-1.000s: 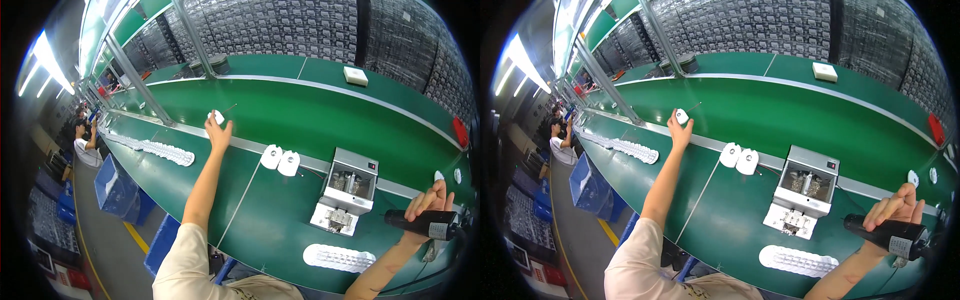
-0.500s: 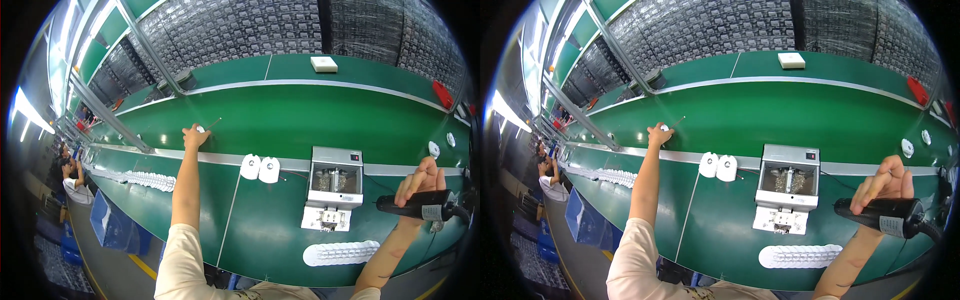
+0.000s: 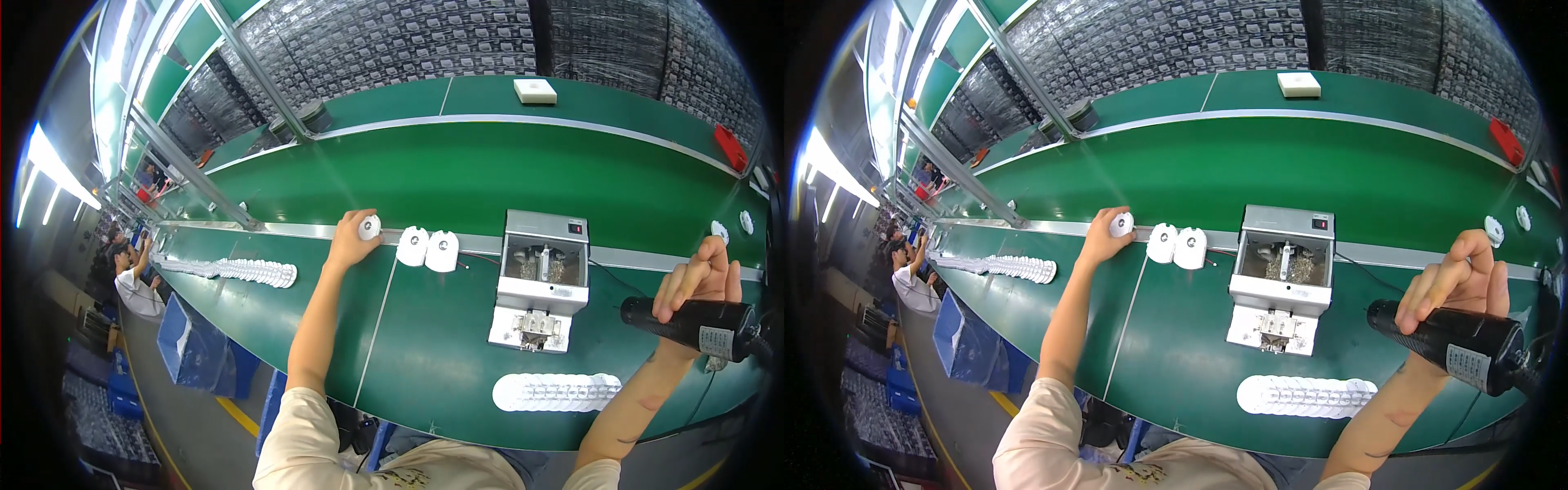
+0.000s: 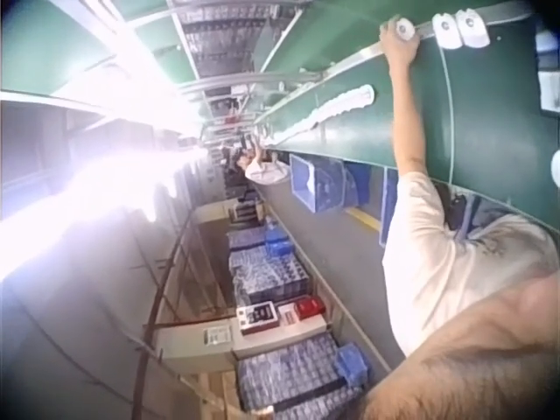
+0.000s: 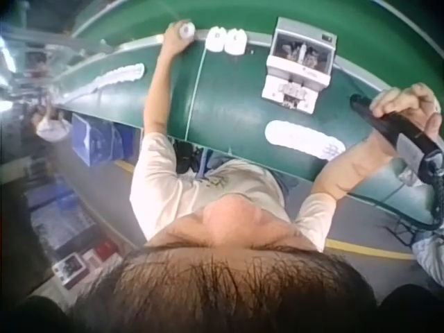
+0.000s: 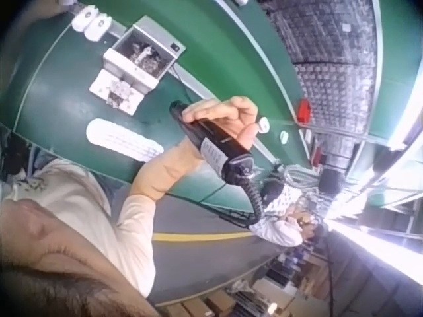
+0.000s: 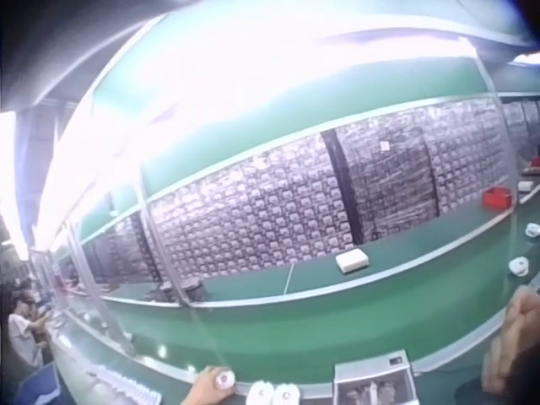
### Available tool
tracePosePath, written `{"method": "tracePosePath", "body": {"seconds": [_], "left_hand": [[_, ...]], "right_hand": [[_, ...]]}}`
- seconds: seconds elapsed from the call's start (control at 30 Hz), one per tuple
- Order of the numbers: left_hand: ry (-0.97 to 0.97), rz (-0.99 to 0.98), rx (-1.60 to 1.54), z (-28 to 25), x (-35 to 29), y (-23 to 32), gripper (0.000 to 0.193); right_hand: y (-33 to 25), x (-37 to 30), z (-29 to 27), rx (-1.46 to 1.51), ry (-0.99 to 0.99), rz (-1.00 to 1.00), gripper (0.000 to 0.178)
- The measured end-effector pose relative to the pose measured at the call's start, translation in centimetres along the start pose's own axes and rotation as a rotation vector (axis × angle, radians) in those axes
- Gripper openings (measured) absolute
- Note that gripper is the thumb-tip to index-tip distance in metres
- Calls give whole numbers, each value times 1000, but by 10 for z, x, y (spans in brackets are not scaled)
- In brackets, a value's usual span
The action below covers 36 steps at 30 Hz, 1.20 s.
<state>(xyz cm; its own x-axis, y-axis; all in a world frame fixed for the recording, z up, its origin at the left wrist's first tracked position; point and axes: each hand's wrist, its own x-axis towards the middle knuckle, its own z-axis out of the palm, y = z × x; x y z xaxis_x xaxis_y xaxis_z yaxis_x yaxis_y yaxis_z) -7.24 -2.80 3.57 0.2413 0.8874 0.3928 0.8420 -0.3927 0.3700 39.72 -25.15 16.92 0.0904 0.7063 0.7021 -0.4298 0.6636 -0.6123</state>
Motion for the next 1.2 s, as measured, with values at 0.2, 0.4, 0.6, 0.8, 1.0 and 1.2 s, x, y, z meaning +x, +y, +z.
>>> {"method": "tracePosePath", "body": {"seconds": [0.2,0.4,0.6,0.8,1.0,1.2], "left_hand": [[-1,-9,-53,-2,-24,14,55],[-37,29,-83,4,-26,19,60],[-87,-38,-278,6,-30,19,61],[23,-146,-420,22,-28,5,51],[381,-457,-839,33,-31,-21,34],[353,-411,-918,37,-27,-11,29]], "right_hand": [[-7,-1,-5,54,-113,15,45],[-17,-3,-6,33,-129,15,45],[-11,-2,-3,42,-122,22,45],[-7,0,2,42,-119,5,41],[-11,-2,-6,102,-125,47,45],[-4,0,-2,163,-46,82,51]]}}
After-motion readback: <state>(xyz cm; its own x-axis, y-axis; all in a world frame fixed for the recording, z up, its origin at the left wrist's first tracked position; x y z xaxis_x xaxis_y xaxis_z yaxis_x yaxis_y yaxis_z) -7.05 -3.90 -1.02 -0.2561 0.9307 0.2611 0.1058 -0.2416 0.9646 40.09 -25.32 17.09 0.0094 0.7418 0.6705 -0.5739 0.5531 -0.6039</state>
